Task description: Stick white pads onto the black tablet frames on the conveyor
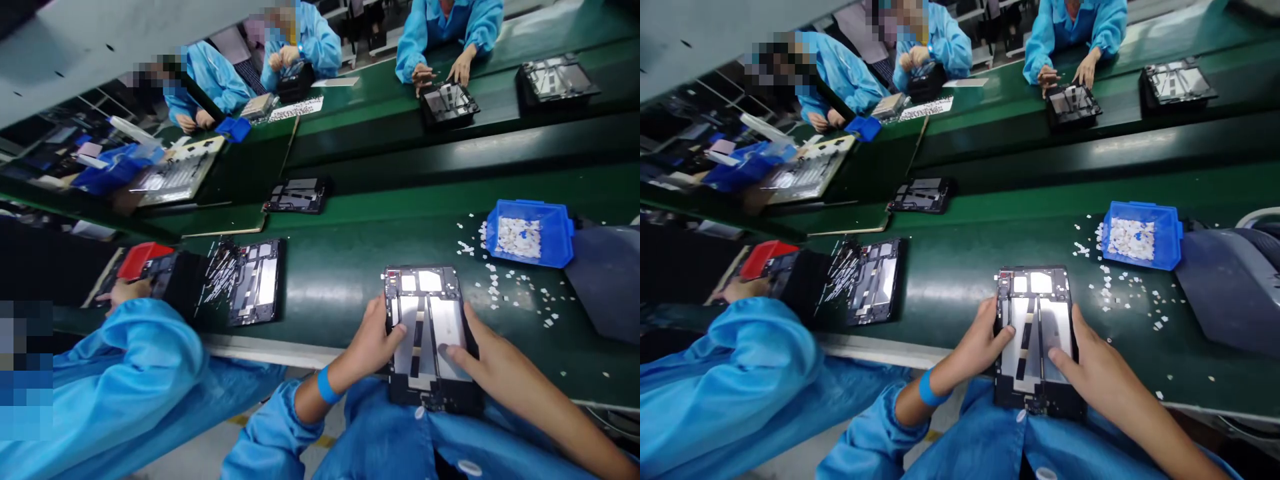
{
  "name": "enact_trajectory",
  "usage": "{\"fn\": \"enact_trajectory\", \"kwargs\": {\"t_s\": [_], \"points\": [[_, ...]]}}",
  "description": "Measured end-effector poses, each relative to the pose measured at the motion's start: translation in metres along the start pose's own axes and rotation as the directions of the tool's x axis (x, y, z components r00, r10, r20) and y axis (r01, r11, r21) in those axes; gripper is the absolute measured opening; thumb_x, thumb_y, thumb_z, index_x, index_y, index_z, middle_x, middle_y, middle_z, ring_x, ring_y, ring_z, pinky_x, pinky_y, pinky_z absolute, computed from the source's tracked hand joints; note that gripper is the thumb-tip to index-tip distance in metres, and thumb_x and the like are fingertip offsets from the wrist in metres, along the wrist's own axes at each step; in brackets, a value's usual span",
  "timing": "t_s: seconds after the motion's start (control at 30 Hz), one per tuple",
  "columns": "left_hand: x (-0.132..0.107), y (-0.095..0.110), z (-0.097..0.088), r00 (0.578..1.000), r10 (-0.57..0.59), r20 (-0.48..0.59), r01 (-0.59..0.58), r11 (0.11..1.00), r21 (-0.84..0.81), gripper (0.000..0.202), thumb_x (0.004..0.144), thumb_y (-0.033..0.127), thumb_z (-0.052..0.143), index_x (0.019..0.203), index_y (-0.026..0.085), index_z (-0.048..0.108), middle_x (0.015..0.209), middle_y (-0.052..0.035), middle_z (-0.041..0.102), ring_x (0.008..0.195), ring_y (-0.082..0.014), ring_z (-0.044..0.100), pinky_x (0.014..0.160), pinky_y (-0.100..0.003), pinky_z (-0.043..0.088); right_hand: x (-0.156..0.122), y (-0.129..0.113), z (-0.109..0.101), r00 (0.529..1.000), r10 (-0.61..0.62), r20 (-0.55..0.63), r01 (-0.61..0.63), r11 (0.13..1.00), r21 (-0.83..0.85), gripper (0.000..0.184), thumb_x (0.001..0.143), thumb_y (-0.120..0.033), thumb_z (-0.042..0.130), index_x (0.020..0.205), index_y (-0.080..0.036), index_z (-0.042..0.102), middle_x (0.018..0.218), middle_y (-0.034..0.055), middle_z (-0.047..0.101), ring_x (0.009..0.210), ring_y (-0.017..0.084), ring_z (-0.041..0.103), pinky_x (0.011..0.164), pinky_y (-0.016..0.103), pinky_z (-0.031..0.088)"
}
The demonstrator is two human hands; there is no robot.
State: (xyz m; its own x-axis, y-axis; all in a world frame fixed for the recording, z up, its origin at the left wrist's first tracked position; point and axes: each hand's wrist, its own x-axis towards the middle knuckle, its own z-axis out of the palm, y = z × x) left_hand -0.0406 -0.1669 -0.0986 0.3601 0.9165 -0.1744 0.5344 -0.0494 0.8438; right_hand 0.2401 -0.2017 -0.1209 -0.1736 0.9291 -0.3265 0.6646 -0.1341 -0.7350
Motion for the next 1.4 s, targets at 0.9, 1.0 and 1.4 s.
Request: {"fn": "enact_trajectory", "kwargs": {"t_s": [0.9,1.0,1.4], "points": [[0.068,-0.02,-0.026,0.851,0.411,-0.328,-0.34,0.906,0.253,0.014,0.097,0.019,0.06,0.101,0.022,0.073,0.096,-0.0051,0.075,0.089,-0.0187,0.069,0.081,-0.031,0.056,0.124,-0.101,0.004,0.971,-0.236,-0.031,0.237,0.943,0.236,0.016,0.091,-0.015,0.066,0.098,-0.019,0.08,0.096,0.0037,0.081,0.087,0.017,0.073,0.076,0.026,0.051],[0.053,-0.01,-0.012,0.916,0.171,-0.364,-0.177,0.984,0.018,0.026,0.092,0.02,0.063,0.117,0.02,0.071,0.098,-0.0048,0.076,0.083,-0.0165,0.069,0.074,-0.028,0.055,0.114,-0.091,0.008,0.963,-0.265,-0.058,0.271,0.925,0.266,0.017,0.093,-0.02,0.062,0.096,-0.019,0.078,0.093,0.0044,0.08,0.083,0.018,0.071,0.072,0.027,0.049],[0.047,-0.001,-0.003,0.912,-0.22,-0.346,0.067,0.913,-0.402,0.011,0.087,0.028,0.073,0.088,0.018,0.076,0.075,-0.0007,0.072,0.065,-0.0133,0.06,0.061,-0.024,0.046,0.104,-0.084,0.028,0.832,-0.46,-0.31,0.419,0.887,-0.193,0.021,0.1,-0.028,0.055,0.089,-0.022,0.072,0.088,0.0062,0.076,0.085,0.022,0.07,0.077,0.032,0.05]]}}
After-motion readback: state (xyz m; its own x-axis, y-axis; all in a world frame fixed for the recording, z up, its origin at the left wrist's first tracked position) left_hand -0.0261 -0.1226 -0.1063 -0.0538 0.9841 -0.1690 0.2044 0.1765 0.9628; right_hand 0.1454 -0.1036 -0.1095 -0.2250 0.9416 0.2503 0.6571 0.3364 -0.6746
